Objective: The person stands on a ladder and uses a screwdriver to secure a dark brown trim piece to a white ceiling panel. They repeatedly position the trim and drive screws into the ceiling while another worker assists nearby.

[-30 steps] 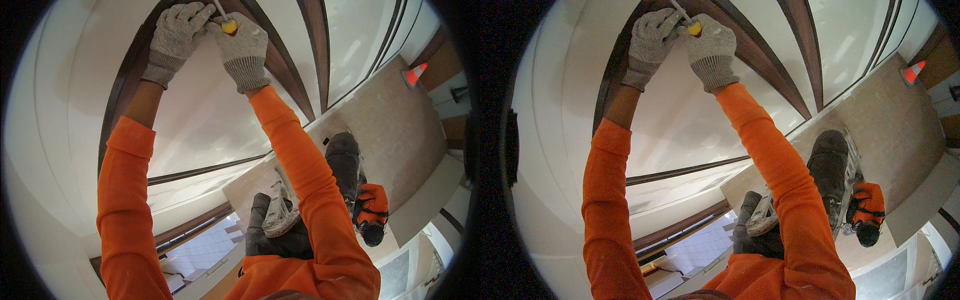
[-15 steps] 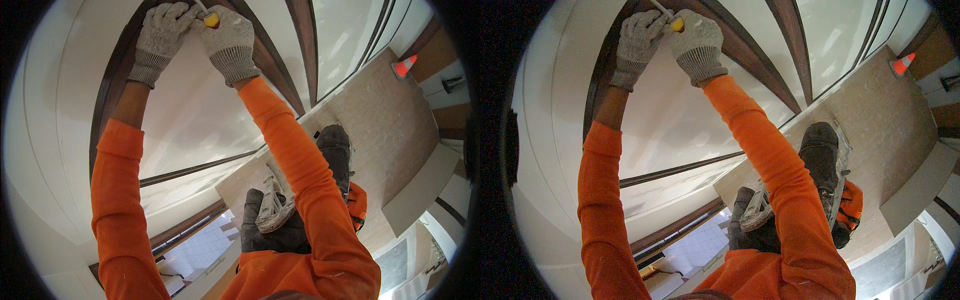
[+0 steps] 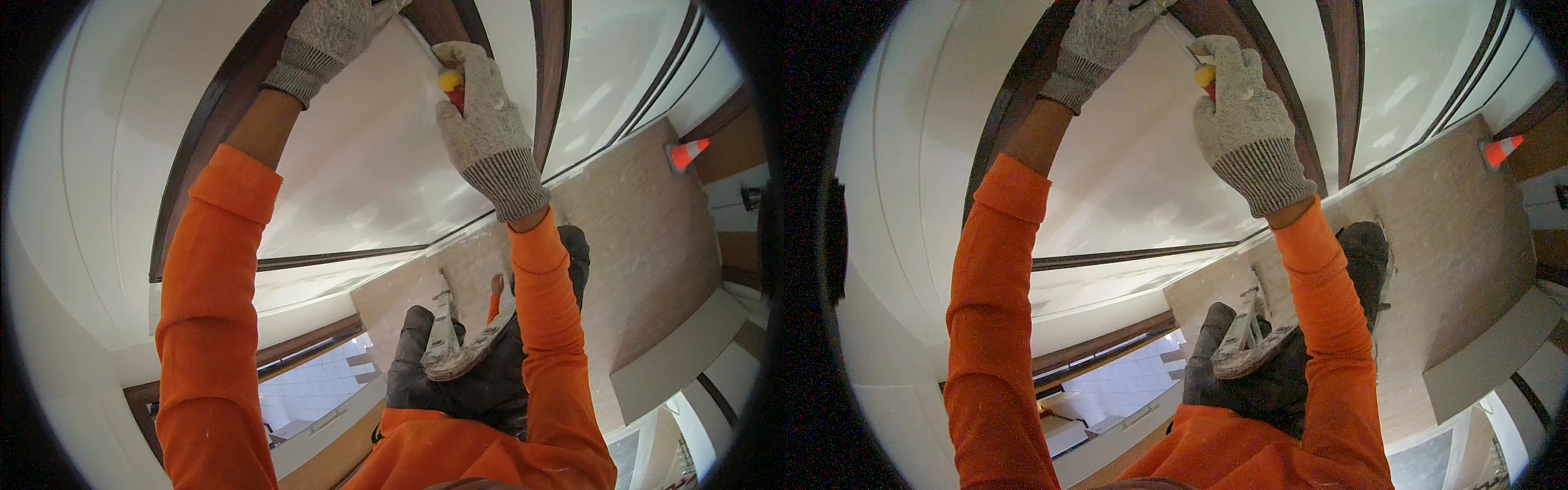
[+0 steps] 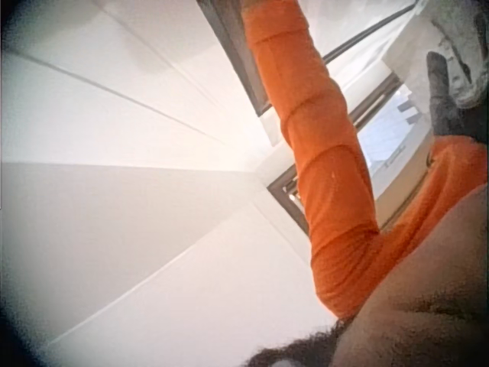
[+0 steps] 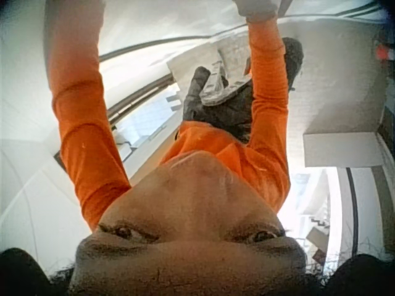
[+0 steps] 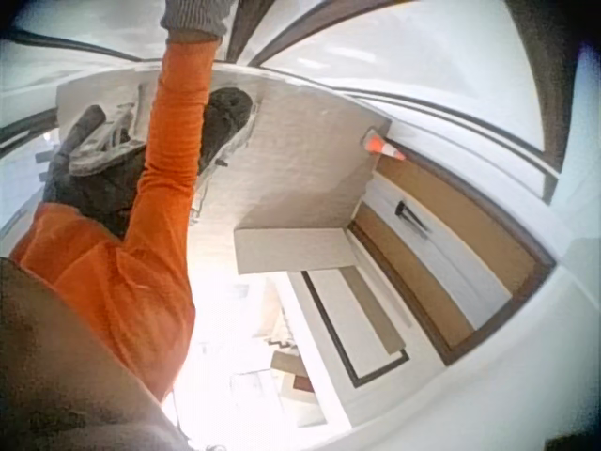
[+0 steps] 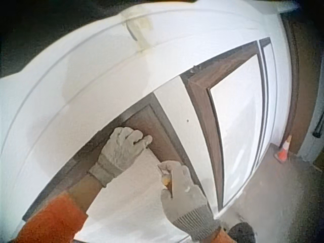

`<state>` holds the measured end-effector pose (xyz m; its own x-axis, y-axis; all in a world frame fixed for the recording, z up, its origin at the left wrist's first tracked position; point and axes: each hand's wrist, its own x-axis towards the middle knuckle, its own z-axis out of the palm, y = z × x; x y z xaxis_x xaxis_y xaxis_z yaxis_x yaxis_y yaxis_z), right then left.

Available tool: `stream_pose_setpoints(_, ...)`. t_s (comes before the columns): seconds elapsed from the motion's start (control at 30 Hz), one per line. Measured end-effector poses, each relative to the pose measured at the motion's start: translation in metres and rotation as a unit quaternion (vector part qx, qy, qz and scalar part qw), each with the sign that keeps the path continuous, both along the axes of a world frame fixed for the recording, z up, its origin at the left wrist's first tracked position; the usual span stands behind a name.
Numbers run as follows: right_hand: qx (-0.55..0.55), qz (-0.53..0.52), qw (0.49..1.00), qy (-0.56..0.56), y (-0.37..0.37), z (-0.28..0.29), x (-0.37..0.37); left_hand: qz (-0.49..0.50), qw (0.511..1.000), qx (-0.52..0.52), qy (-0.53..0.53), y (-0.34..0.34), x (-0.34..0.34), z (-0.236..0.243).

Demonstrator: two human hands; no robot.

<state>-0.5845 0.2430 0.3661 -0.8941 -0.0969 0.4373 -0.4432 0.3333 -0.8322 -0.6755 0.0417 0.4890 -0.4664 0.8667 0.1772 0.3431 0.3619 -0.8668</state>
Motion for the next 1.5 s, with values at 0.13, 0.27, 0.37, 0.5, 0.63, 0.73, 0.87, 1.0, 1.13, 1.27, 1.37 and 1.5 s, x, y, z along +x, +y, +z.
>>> stream_pose_setpoints(0.13,0.056,-0.027,0.998,-0.005,0.001,0.01,-0.003,-0.007,1.0,-0.009,0.001,-0.001,-0.003,0.002)
stream_pose_setpoints(0.27,0.035,-0.08,0.993,0.078,0.0,0.0,-0.009,-0.017,1.0,-0.009,0.005,0.0,-0.004,-0.001)
stream_pose_setpoints(0.37,0.072,-0.086,0.989,0.097,0.0,-0.001,-0.01,0.013,0.999,-0.027,0.014,0.0,-0.004,-0.001)
stream_pose_setpoints(0.5,0.025,-0.062,0.997,0.041,0.011,0.038,0.004,0.003,0.999,-0.024,0.023,-0.004,0.0,-0.003)
stream_pose_setpoints(0.63,0.031,-0.05,0.998,0.021,0.017,0.041,0.005,-0.019,1.0,0.0,0.013,-0.001,-0.008,-0.007)
stream_pose_setpoints(0.73,0.048,-0.05,0.998,0.0,0.015,0.042,0.006,-0.032,0.999,0.006,0.024,-0.002,-0.009,-0.009)
stream_pose_setpoints(0.87,0.009,-0.026,0.999,-0.037,0.013,0.051,0.006,-0.004,1.0,-0.002,0.004,0.0,0.0,0.0)
stream_pose_setpoints(1.0,0.01,-0.032,0.999,-0.031,0.014,0.043,0.003,-0.011,0.999,-0.001,0.031,0.0,-0.003,-0.004)
stream_pose_setpoints(1.13,-0.016,-0.016,0.995,-0.097,0.015,0.052,0.009,-0.015,1.0,0.003,0.02,-0.003,-0.006,-0.005)
stream_pose_setpoints(1.27,-0.085,0.02,0.981,-0.171,0.023,0.056,0.012,0.013,0.999,-0.004,0.033,-0.001,-0.001,-0.009)
stream_pose_setpoints(1.37,-0.111,-0.018,0.993,-0.044,0.02,0.016,-0.001,0.002,0.999,-0.015,0.036,0.001,-0.002,-0.004)
stream_pose_setpoints(1.5,-0.03,-0.051,0.998,0.018,0.023,0.009,0.01,0.002,1.0,-0.004,0.007,-0.001,-0.006,-0.003)
